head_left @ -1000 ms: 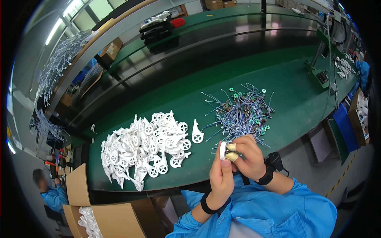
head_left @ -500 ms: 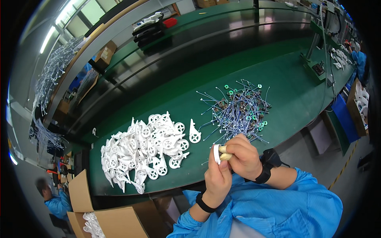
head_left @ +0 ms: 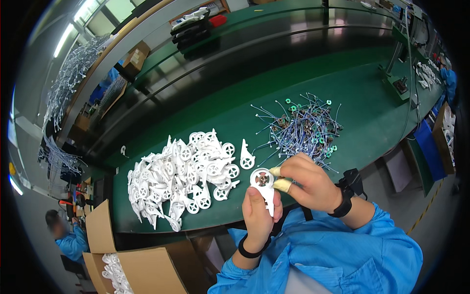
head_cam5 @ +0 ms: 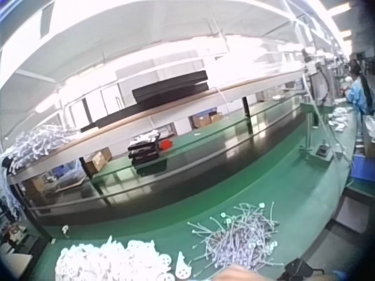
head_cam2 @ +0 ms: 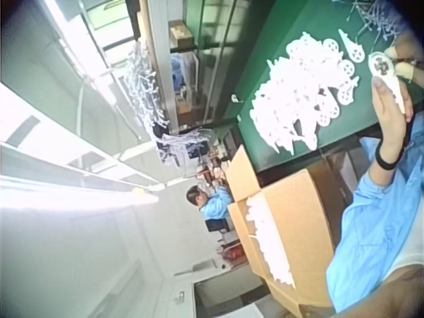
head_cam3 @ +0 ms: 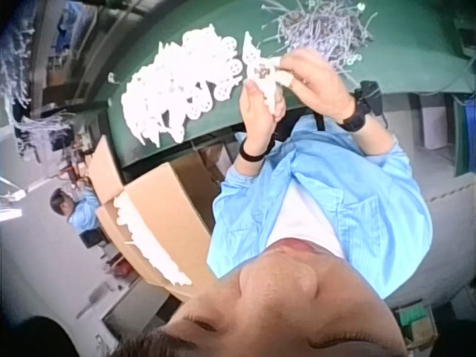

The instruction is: Manually assemble small white plastic components with electrical wiring pins on a factory production line.

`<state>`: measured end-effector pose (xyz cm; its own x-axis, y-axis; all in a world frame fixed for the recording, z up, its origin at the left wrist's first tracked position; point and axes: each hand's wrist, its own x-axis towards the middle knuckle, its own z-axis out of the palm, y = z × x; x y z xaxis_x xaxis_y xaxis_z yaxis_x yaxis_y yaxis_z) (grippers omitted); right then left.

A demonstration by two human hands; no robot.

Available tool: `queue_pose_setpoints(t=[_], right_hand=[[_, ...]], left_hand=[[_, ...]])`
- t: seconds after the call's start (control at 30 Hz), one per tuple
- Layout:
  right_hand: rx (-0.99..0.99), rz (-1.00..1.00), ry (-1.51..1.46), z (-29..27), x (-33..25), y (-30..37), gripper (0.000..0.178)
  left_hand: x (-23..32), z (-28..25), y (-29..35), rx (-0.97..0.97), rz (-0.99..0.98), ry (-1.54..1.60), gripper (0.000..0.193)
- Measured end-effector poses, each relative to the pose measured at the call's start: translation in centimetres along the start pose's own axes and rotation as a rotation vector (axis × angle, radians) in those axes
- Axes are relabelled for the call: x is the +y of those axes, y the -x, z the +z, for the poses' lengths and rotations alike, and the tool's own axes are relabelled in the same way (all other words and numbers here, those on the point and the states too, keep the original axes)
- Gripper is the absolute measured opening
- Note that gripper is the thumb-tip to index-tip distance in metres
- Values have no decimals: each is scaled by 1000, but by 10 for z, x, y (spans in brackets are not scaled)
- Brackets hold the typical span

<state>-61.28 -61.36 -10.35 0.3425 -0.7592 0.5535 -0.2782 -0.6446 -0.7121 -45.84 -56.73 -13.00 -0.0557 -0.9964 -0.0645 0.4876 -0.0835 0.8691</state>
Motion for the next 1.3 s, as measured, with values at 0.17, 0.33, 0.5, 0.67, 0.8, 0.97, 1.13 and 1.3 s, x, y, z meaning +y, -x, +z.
queue_pose_setpoints(t=[0.17,0.33,0.5,0.67,0.8,0.97,1.13,1.3], right_hand=[[-8,-73,90,5,-9,-3,24],[-1,-96,158,6,-9,2,24],[30,-68,98,14,-4,5,22],[44,92,-187,5,2,-2,28],[-97,255,-347,8,10,-10,37],[-349,441,-680,32,23,-25,39],[16,235,-628,-3,86,-112,38],[253,339,-43,-37,90,-123,46]], left_hand=[[-7,0,5,-26,87,-148,51],[-11,0,5,-56,236,-361,55],[-11,-2,3,-77,287,-493,53],[7,-5,2,-36,-41,2,51],[10,-10,6,-61,-70,-32,55],[8,-33,20,-12,-88,-6,44],[3,-106,73,268,202,-221,26],[-49,-200,128,839,-118,-525,10]])
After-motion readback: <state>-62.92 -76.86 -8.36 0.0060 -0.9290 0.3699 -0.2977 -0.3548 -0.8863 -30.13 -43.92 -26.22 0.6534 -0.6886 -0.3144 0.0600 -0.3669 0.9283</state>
